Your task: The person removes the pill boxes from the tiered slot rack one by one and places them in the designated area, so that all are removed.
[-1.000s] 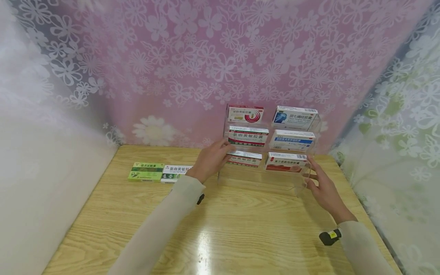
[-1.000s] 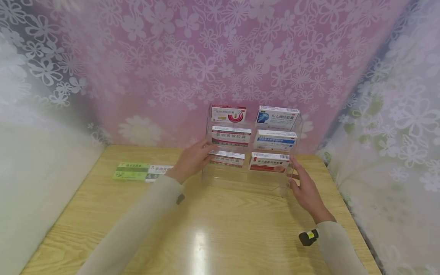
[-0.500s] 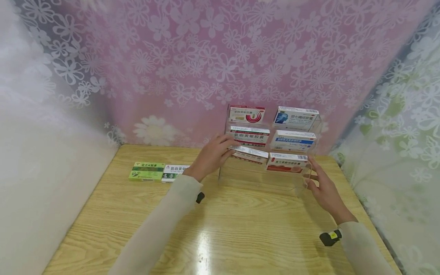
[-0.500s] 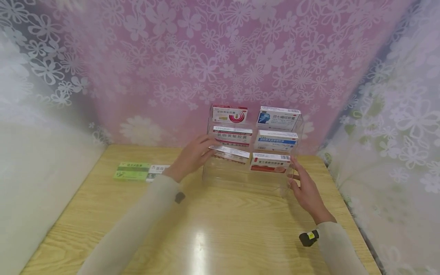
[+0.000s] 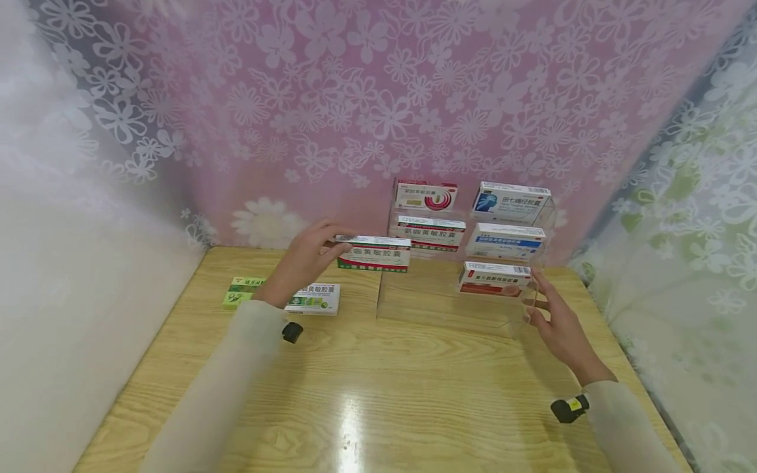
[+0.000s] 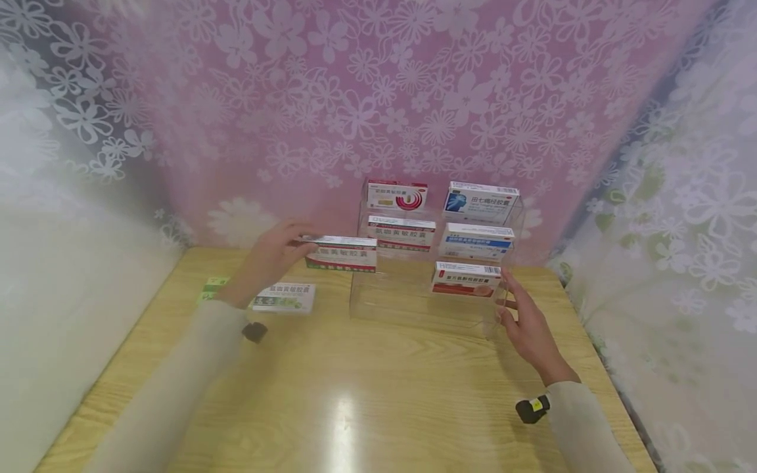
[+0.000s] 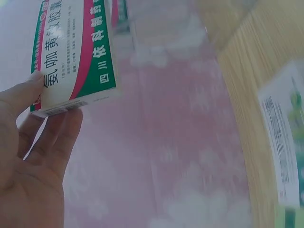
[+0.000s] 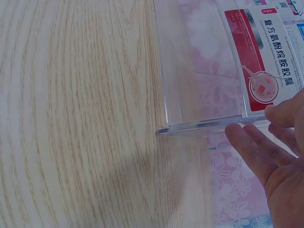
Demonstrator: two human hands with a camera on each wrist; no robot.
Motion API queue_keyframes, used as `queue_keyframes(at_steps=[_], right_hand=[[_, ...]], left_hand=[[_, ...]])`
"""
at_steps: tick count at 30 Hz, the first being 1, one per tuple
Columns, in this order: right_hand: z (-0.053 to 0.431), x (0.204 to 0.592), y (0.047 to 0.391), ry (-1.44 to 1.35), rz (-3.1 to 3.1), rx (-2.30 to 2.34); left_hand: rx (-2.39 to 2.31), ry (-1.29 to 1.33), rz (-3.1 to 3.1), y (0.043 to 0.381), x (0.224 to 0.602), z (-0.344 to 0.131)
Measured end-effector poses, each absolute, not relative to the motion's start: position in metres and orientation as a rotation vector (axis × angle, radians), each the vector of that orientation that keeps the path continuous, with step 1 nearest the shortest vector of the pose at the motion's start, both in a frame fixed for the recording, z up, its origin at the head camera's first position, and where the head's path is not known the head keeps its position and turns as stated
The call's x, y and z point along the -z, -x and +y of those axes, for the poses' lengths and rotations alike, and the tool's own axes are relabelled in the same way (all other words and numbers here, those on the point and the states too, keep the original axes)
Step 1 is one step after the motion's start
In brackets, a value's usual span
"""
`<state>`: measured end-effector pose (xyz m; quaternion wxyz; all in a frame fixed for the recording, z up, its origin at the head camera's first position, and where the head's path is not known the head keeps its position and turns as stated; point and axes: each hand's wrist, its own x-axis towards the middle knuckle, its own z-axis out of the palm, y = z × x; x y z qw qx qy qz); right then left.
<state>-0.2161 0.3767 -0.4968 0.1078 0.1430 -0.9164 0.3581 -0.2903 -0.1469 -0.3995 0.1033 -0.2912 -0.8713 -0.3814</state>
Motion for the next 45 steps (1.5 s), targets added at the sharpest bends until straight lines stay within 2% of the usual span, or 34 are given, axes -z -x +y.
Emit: queue_keyframes(at_steps=[9, 20, 28, 45], right_hand=[[0.377, 0.497, 0.214, -0.405, -2.702, -1.064], [0.375, 0.496, 0.217, -0.403, -2.710, -1.058], [0.376, 0.495, 0.215, -0.392, -2.710, -1.074], [0.376, 0.496, 0.216, -0.395, -2.707, -1.087]], left_hand=[[1.109, 0.568, -2.765, 0.286, 0.419, -0.259], [1.035, 0.421, -3.085, 0.256, 0.461, -0.361], [1.198, 0.451, -3.157, 0.249, 0.485, -0.384], [1.190, 0.388, -3.070, 0.251, 0.521, -0.383]])
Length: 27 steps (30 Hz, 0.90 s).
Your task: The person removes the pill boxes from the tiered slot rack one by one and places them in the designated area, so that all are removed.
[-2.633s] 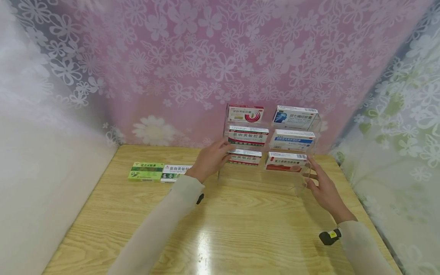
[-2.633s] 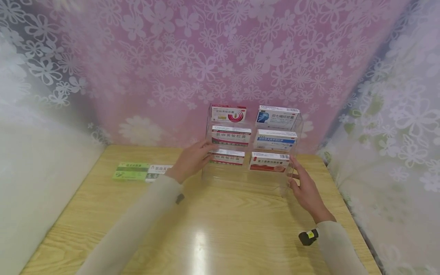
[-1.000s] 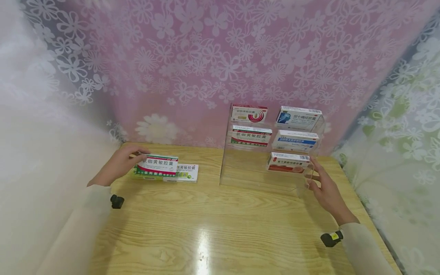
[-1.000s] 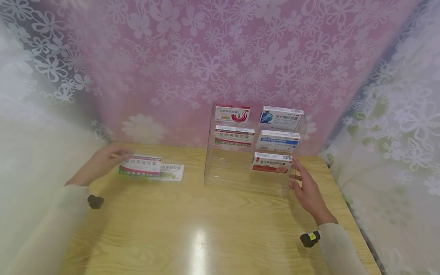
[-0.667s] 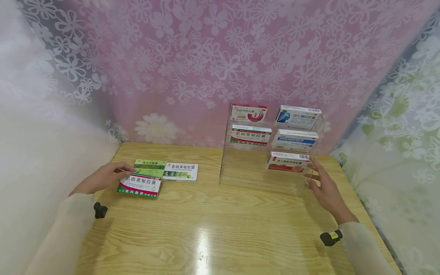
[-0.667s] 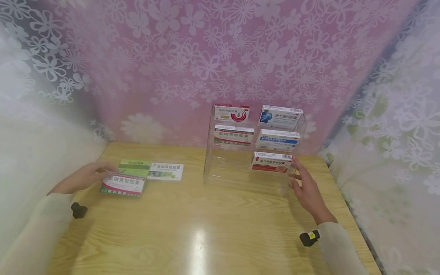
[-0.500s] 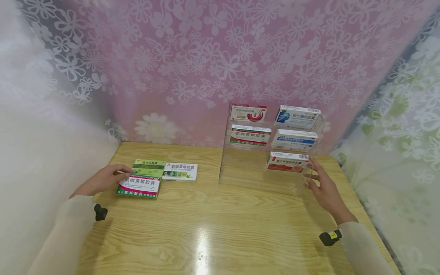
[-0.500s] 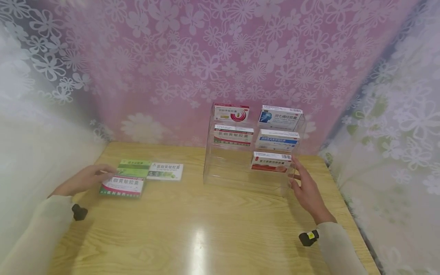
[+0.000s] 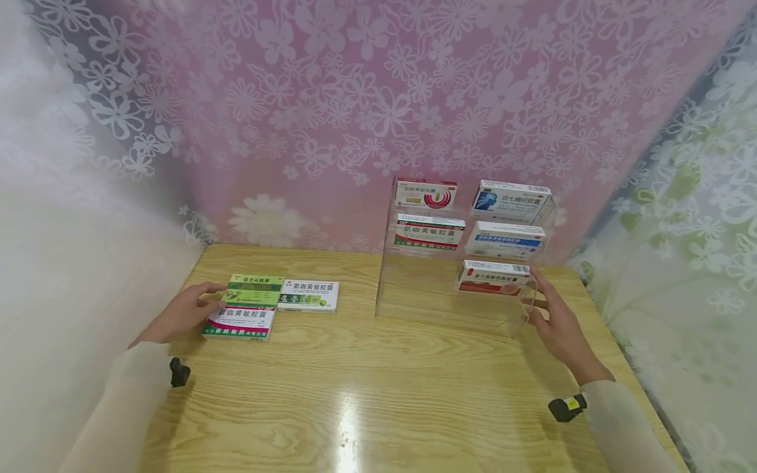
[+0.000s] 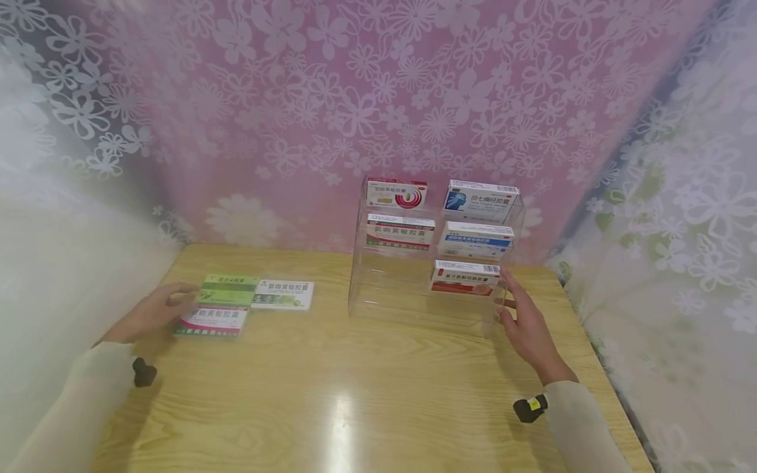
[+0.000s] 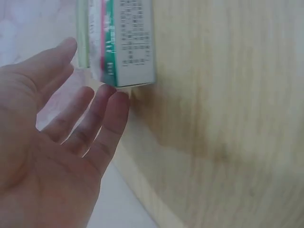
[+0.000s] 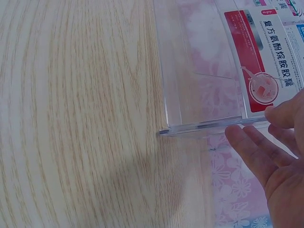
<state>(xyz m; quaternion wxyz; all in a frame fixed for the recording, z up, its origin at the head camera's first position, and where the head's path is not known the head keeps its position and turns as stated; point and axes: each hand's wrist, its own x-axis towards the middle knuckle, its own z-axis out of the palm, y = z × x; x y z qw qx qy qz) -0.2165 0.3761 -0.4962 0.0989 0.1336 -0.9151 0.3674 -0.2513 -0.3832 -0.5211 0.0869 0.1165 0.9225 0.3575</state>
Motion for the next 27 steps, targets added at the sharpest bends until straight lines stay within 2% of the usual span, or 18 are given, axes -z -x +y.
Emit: queue_keyframes(at_steps=[20, 27], right_hand=[[0.378, 0.496, 0.216, -0.388, -2.738, -1.073], [0.377, 0.496, 0.216, -0.398, -2.730, -1.073]], left_hand=[[-0.976, -0.267, 2.845, 0.251, 0.528, -0.377], [-1.024, -0.277, 2.953, 0.255, 0.506, -0.342]])
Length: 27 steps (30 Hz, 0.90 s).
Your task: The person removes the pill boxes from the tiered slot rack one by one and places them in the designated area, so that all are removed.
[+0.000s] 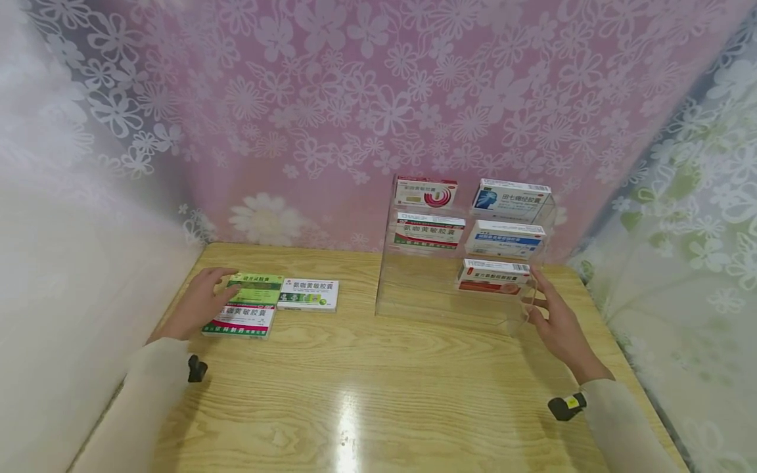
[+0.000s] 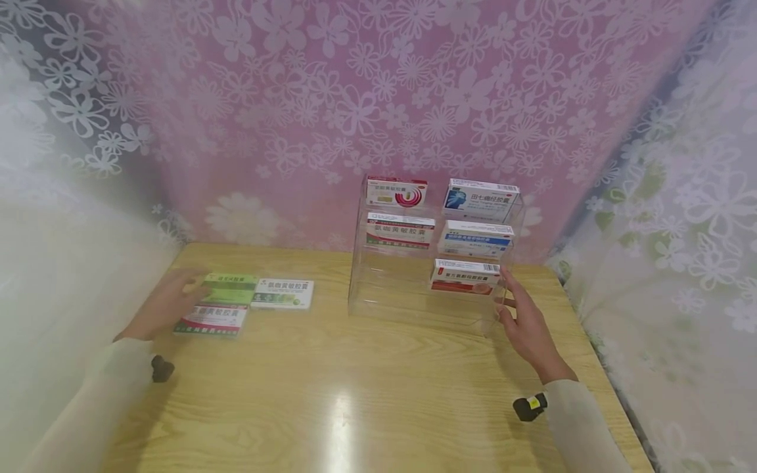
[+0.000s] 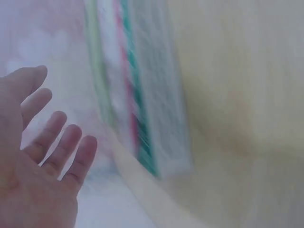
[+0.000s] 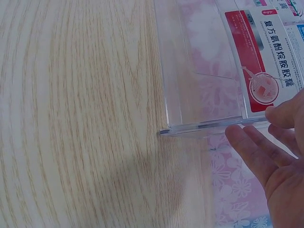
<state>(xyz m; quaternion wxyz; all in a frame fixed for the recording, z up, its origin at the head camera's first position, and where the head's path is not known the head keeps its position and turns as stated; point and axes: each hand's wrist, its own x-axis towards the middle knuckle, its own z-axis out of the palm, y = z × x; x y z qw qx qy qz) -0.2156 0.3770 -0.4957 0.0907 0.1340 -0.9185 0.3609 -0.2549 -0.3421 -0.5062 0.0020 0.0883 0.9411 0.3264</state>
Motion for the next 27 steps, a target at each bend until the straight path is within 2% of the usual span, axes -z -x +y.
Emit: queue_keyframes(at_steps=[16, 27], right_hand=[[0.377, 0.493, 0.214, -0.399, -2.730, -1.060], [0.377, 0.494, 0.214, -0.400, -2.731, -1.046]], left_hand=[[-1.001, -0.737, 2.997, 0.283, 0.443, -0.202], [-1.098, -1.028, 2.902, 0.283, 0.418, -0.089]])
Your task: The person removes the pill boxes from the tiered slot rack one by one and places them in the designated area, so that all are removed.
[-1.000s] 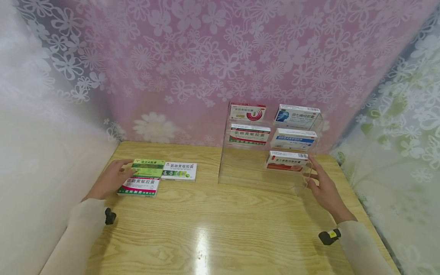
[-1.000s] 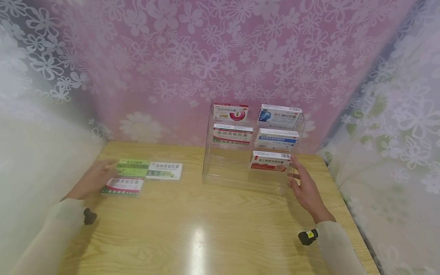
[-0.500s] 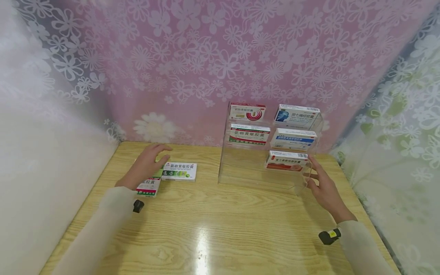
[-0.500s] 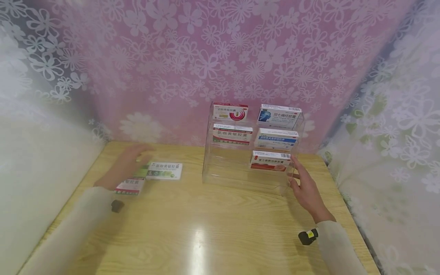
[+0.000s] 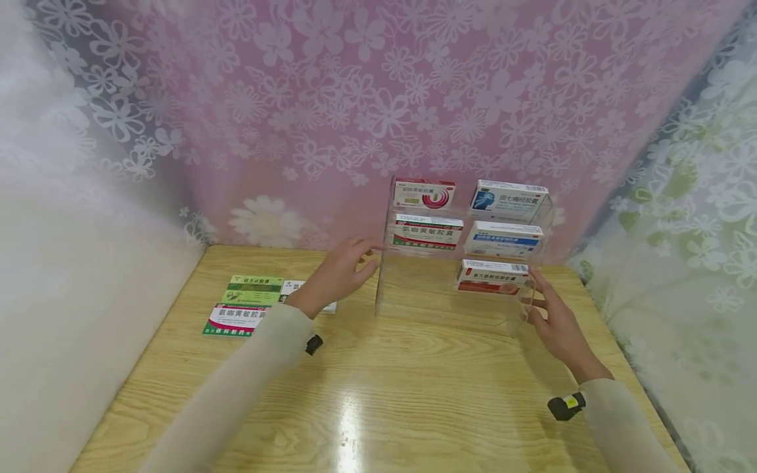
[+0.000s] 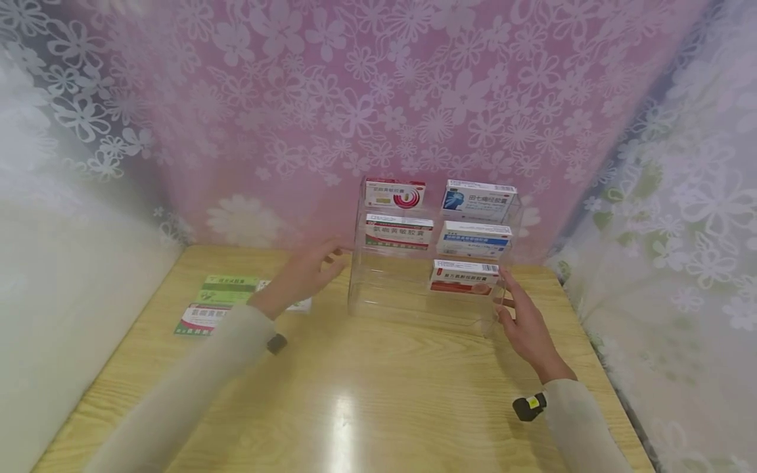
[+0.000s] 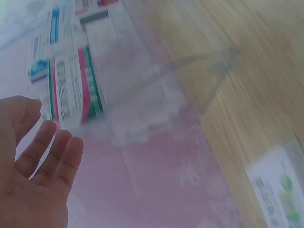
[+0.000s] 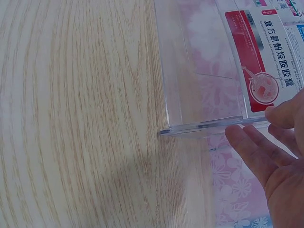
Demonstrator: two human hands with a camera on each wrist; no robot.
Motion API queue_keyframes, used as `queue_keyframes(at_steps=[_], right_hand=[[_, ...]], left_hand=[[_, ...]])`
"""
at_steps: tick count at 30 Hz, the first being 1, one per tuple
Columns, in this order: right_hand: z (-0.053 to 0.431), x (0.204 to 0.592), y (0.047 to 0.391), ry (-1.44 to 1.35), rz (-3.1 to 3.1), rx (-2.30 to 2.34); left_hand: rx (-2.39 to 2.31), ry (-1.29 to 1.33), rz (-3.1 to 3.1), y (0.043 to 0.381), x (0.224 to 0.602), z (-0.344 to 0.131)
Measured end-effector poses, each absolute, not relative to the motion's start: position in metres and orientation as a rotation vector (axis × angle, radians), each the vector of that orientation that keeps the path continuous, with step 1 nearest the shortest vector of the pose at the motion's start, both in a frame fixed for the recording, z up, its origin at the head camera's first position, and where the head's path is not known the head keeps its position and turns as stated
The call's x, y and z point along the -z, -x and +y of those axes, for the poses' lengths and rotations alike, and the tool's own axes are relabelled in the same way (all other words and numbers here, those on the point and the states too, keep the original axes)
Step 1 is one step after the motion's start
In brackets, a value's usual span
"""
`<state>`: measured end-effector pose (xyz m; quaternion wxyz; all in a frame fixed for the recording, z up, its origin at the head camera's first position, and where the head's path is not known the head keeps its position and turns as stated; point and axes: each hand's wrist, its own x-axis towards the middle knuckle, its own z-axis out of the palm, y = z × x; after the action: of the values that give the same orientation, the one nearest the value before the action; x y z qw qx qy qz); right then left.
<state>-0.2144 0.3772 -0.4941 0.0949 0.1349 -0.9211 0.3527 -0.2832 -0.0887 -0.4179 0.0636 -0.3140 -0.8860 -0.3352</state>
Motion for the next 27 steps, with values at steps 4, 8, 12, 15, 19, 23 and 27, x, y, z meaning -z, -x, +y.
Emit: queue_keyframes(at_steps=[4, 8, 12, 15, 19, 23, 27], right_hand=[[0.377, 0.494, 0.215, -0.399, -2.729, -1.048], [0.377, 0.494, 0.215, -0.401, -2.728, -1.051], [0.376, 0.494, 0.215, -0.405, -2.716, -1.059], [0.374, 0.494, 0.215, -0.404, -2.707, -1.064], [0.373, 0.493, 0.215, -0.398, -2.708, -1.071], [0.374, 0.492, 0.215, -0.394, -2.715, -1.054], [0.375, 0.494, 0.214, -0.389, -2.720, -1.054]], left_hand=[[0.937, 1.044, -2.657, 0.283, 0.412, -0.049], [0.848, 1.095, -2.704, 0.285, 0.408, -0.013], [0.793, 1.097, -2.766, 0.289, 0.414, 0.019], [0.786, 1.089, -2.797, 0.292, 0.419, 0.037], [0.758, 1.084, -2.814, 0.296, 0.423, 0.057], [0.727, 1.102, -2.820, 0.298, 0.428, 0.074], [0.708, 1.083, -2.793, 0.299, 0.437, 0.089]])
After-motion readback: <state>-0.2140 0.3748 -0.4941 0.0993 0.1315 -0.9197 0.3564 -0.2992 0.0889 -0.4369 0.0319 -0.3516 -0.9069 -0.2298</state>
